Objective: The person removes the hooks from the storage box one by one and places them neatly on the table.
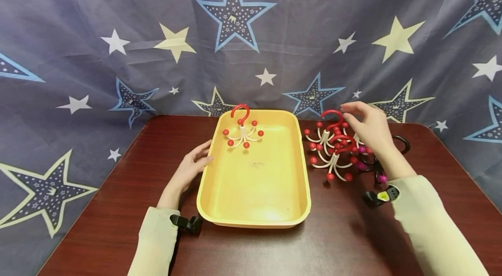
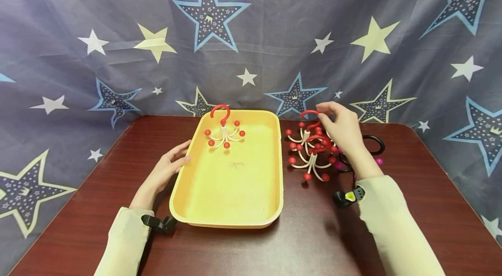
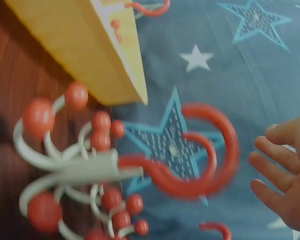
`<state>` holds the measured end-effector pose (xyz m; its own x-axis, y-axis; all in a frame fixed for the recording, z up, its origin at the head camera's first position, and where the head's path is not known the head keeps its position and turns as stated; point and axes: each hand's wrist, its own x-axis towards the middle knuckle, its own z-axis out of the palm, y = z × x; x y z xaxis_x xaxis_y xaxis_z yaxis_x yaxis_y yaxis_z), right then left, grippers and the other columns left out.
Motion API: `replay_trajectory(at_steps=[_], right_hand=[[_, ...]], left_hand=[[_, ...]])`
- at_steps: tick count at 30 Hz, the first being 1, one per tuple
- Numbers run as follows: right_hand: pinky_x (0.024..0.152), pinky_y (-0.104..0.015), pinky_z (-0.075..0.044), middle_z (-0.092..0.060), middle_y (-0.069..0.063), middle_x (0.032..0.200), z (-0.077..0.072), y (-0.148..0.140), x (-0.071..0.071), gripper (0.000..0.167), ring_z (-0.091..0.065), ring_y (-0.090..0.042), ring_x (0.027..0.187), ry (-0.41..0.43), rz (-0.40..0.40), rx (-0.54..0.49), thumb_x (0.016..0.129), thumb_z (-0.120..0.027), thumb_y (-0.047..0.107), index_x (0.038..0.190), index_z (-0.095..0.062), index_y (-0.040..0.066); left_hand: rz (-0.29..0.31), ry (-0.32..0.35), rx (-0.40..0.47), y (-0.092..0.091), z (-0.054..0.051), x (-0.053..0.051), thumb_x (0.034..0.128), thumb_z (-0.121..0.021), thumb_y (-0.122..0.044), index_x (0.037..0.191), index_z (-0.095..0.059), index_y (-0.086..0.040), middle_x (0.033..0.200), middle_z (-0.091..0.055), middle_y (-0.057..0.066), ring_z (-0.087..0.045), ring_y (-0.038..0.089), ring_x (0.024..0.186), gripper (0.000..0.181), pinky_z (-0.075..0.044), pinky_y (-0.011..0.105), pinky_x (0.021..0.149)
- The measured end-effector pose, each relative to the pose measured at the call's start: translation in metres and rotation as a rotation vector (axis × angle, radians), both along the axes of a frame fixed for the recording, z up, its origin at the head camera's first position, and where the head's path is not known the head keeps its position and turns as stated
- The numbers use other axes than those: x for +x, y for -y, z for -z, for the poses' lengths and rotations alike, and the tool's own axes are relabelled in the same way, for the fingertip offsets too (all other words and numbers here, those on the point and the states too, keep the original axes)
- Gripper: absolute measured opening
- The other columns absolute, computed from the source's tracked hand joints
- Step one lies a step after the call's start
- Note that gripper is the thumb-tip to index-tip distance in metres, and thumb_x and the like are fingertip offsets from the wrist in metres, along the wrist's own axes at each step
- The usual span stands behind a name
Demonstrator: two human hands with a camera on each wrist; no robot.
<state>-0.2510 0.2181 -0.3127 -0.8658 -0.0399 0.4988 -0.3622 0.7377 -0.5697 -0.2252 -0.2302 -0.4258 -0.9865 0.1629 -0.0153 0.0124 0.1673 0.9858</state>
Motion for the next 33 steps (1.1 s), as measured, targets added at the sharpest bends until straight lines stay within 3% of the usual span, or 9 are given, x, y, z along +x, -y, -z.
replay_trajectory(at_steps=[8, 19, 25, 28, 33], right_hand=[[0.077, -0.036, -0.049, -0.066, -0.009, 0.105, 0.000, 0.045, -0.025, 0.023, -0.063, -0.023, 0.093, 0.090, -0.109, -0.067, 0.088, -0.059, 0.015, 0.109, -0.064, 0.007], [0.081, -0.036, -0.049, -0.067, -0.009, 0.105, 0.000, 0.112, -0.049, 0.022, -0.063, -0.022, 0.092, 0.126, -0.223, -0.091, 0.088, -0.059, 0.013, 0.108, -0.064, 0.006], [0.082, -0.035, -0.049, -0.067, -0.009, 0.104, 0.008, 0.147, -0.061, 0.022, -0.063, -0.021, 0.093, 0.159, -0.281, -0.079, 0.089, -0.058, 0.013, 0.109, -0.064, 0.007], [0.084, -0.035, -0.048, -0.066, -0.010, 0.106, 0.013, 0.163, -0.064, 0.023, -0.062, -0.022, 0.095, 0.172, -0.307, -0.084, 0.088, -0.058, 0.011, 0.110, -0.063, 0.006], [0.091, -0.035, -0.045, -0.061, -0.010, 0.116, 0.021, 0.187, -0.069, 0.030, -0.058, -0.023, 0.105, 0.209, -0.326, -0.074, 0.087, -0.059, 0.010, 0.116, -0.059, 0.006]], left_hand=[[0.006, 0.007, 0.029, 0.000, 0.000, 0.001, 0.0906, -0.056, -0.020, 0.143, -0.031, -0.017, 0.134, -0.042, 0.021, -0.051, 0.035, 0.111, 0.058, -0.051, 0.028, 0.077], [-0.001, 0.008, 0.011, 0.000, 0.000, -0.001, 0.0911, -0.055, -0.018, 0.143, -0.031, -0.017, 0.133, -0.044, 0.020, -0.056, 0.028, 0.107, 0.057, -0.052, 0.027, 0.075], [0.005, 0.017, 0.017, -0.002, 0.000, -0.002, 0.0914, -0.054, -0.017, 0.142, -0.032, -0.018, 0.135, -0.042, 0.020, -0.051, 0.035, 0.112, 0.056, -0.052, 0.027, 0.075], [0.010, 0.028, 0.033, -0.002, -0.002, -0.001, 0.0917, -0.054, -0.016, 0.143, -0.031, -0.017, 0.137, -0.040, 0.022, -0.048, 0.038, 0.114, 0.056, -0.052, 0.027, 0.075], [0.009, 0.049, 0.052, -0.006, -0.017, 0.008, 0.0922, -0.051, -0.010, 0.144, -0.028, -0.011, 0.137, -0.037, 0.026, -0.044, 0.044, 0.116, 0.056, -0.052, 0.025, 0.074]])
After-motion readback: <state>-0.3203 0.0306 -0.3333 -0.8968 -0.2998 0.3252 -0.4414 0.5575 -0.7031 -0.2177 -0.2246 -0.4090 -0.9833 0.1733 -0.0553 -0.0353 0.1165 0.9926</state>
